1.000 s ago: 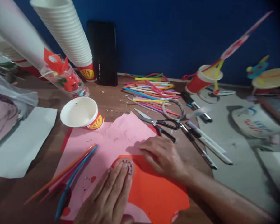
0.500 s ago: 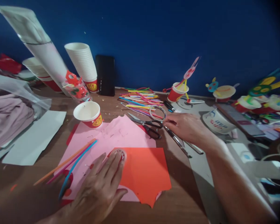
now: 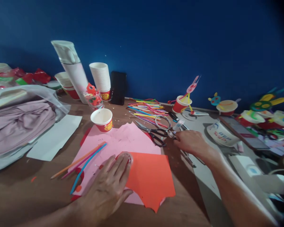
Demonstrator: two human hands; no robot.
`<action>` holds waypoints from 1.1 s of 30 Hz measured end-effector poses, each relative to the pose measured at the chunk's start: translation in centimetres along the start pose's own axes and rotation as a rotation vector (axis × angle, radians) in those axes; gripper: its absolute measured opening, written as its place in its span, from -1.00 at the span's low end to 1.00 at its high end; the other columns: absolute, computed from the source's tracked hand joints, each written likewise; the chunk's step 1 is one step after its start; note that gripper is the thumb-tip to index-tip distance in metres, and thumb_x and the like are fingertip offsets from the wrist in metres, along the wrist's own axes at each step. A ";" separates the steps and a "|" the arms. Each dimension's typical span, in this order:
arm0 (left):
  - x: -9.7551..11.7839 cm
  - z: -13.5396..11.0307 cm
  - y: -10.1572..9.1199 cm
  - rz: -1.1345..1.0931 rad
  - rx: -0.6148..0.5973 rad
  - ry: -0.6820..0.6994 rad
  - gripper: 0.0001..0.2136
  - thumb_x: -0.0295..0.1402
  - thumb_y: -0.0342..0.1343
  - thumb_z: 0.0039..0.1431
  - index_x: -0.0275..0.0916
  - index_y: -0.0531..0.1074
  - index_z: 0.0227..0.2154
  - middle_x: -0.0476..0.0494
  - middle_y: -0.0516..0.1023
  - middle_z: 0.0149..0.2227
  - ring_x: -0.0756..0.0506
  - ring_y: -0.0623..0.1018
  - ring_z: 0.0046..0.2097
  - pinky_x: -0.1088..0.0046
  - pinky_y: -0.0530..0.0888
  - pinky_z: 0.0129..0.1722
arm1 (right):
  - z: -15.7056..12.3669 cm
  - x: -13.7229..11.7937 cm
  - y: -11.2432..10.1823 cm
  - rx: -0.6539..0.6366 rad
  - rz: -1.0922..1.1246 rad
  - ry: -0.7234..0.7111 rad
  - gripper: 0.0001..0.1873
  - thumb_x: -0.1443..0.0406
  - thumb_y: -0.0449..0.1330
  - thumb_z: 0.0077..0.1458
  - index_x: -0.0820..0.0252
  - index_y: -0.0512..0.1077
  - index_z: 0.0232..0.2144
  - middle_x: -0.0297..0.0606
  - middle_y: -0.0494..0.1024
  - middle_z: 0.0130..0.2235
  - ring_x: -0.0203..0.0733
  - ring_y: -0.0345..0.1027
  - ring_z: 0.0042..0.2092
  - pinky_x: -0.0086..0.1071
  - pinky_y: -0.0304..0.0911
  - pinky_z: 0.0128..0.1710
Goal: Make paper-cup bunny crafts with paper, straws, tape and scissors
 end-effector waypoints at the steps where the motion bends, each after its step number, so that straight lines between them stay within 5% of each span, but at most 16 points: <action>1: 0.0 0.0 0.0 0.003 -0.021 0.004 -0.45 -0.07 -0.16 0.19 -0.39 0.24 0.08 -0.32 0.23 0.16 -0.23 0.14 0.22 0.18 -0.05 0.21 | -0.3 0.3 -0.6 0.034 0.010 0.021 -0.72 0.24 -0.02 0.06 0.26 0.44 -0.33 -0.03 0.54 -0.34 0.01 0.43 -0.28 -0.31 0.16 -0.36; 4: 0.0 -0.1 0.2 0.011 -0.064 0.025 -0.44 -0.07 -0.20 0.21 -0.40 0.19 0.11 -0.34 0.20 0.18 -0.23 0.12 0.23 0.18 -0.05 0.20 | -1.5 0.1 -2.4 0.183 0.196 -0.016 -0.69 0.23 -0.10 0.13 0.23 0.35 -0.20 -0.12 0.53 -0.38 -0.04 0.42 -0.35 -0.32 0.15 -0.39; 10: -0.2 -0.2 0.2 0.002 -0.041 0.024 -0.45 -0.07 -0.22 0.21 -0.40 0.19 0.11 -0.32 0.24 0.16 -0.23 0.13 0.22 0.17 -0.09 0.20 | -2.5 -5.8 -3.3 0.263 0.788 -0.436 -0.74 0.20 -0.13 0.21 0.11 0.27 -0.15 -0.34 0.46 -0.42 -0.28 0.31 -0.44 -0.45 0.12 -0.44; 20: -0.2 -0.4 0.6 -0.010 -0.050 0.053 -0.46 -0.08 -0.19 0.20 -0.40 0.22 0.09 -0.38 0.21 0.16 -0.25 0.14 0.21 0.15 -0.04 0.18 | -3.8 -9.3 -2.9 0.381 0.934 -0.486 -0.78 0.21 -0.08 0.21 0.16 0.31 -0.28 -0.34 0.44 -0.41 -0.32 0.27 -0.44 -0.48 0.09 -0.44; 25: -0.2 -0.3 0.3 -0.021 -0.064 0.055 -0.45 -0.08 -0.21 0.21 -0.42 0.19 0.11 -0.40 0.20 0.17 -0.26 0.15 0.21 0.14 -0.02 0.17 | -3.9 -10.3 -1.4 0.377 0.985 -0.428 -0.79 0.20 -0.06 0.20 0.16 0.31 -0.28 -0.42 0.35 -0.55 -0.34 0.16 -0.55 -0.49 0.01 -0.54; 33: -0.2 -0.1 0.2 -0.038 -0.033 0.029 -0.49 -0.12 -0.21 0.22 -0.39 0.21 0.09 -0.38 0.30 0.10 -0.27 0.23 0.16 0.10 0.07 0.12 | -4.7 -11.5 -2.5 0.308 1.031 -0.567 -0.79 0.26 -0.08 0.20 0.17 0.33 -0.27 -0.38 0.41 -0.42 -0.32 0.25 -0.40 -0.48 0.09 -0.40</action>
Point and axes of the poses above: each hand's wrist, its own z-axis towards the middle knuckle, its own y-axis out of the palm, x = y × z, the point moved 5 cm from there along z, towards the middle knuckle
